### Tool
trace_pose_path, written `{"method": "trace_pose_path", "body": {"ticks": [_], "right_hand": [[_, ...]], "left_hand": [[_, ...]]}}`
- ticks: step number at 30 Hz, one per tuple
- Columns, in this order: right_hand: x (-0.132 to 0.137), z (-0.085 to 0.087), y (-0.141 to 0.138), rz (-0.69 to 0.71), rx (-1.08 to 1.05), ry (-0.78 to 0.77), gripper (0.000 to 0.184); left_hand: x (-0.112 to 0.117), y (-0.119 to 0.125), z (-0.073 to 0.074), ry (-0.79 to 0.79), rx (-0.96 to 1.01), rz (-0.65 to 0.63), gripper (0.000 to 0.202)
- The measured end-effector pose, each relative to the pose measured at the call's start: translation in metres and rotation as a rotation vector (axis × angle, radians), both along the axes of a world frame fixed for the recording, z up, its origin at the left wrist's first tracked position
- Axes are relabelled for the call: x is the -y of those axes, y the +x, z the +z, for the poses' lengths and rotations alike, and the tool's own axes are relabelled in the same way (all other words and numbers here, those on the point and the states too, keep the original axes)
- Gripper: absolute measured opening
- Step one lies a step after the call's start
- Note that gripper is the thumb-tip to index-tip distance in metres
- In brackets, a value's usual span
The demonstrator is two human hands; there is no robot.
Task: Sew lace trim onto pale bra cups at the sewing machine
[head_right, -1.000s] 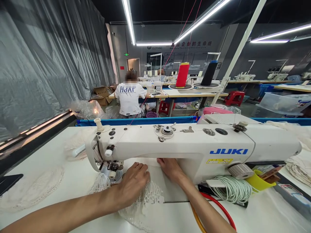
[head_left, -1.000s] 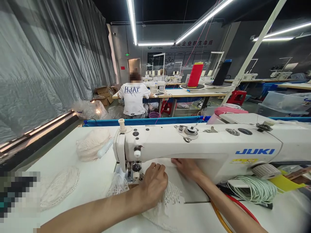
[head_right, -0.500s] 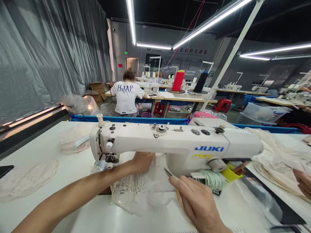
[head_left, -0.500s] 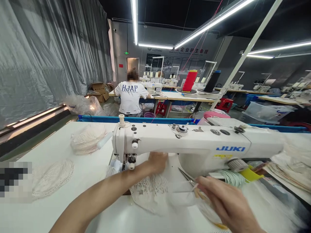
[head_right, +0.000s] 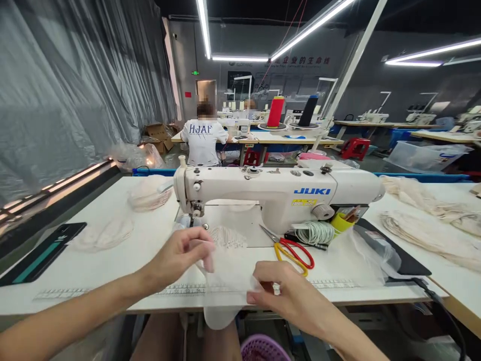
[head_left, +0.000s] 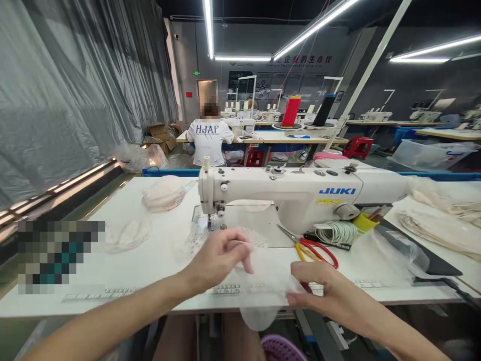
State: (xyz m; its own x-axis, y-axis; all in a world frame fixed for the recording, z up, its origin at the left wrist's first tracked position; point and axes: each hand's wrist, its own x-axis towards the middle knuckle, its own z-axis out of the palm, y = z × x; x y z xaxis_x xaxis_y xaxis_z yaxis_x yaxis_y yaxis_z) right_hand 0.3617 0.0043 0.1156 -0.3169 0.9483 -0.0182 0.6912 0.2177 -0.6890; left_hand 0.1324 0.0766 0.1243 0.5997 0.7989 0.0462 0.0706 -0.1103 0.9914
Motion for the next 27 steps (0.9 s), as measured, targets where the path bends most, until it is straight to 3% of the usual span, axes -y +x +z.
{"method": "trace_pose_path", "body": {"ticks": [3, 6, 8, 10, 12, 14, 17, 21, 27], "right_hand": [[0.011, -0.009, -0.018, -0.014, -0.32, -0.047, 0.03], [0.014, -0.026, -0.053, -0.09, -0.553, -0.148, 0.029], [0.013, -0.038, -0.08, -0.074, -0.553, -0.198, 0.029], [0.012, -0.046, -0.103, 0.008, -0.441, -0.174, 0.031], [0.012, -0.05, -0.119, 0.101, -0.326, -0.1, 0.031], [0.012, -0.05, -0.124, 0.128, -0.269, -0.068, 0.027], [0.014, -0.051, -0.12, 0.072, -0.294, -0.126, 0.025], [0.016, -0.062, -0.109, 0.14, -0.298, -0.308, 0.031], [0.014, -0.07, -0.109, 0.099, -0.3, -0.248, 0.035]], "left_hand": [[0.029, -0.047, -0.018, -0.163, 0.014, 0.015, 0.029], [0.059, -0.074, -0.047, -0.36, -0.027, -0.095, 0.032], [0.072, -0.081, -0.061, -0.41, 0.007, -0.165, 0.032], [0.077, -0.08, -0.069, -0.413, 0.069, -0.177, 0.051], [0.075, -0.076, -0.073, -0.423, 0.108, -0.12, 0.062], [0.072, -0.072, -0.075, -0.463, 0.119, -0.059, 0.052], [0.07, -0.071, -0.076, -0.431, 0.045, -0.059, 0.03], [0.07, -0.082, -0.078, -0.286, -0.061, -0.001, 0.024], [0.067, -0.09, -0.084, -0.261, -0.138, -0.049, 0.017]]}}
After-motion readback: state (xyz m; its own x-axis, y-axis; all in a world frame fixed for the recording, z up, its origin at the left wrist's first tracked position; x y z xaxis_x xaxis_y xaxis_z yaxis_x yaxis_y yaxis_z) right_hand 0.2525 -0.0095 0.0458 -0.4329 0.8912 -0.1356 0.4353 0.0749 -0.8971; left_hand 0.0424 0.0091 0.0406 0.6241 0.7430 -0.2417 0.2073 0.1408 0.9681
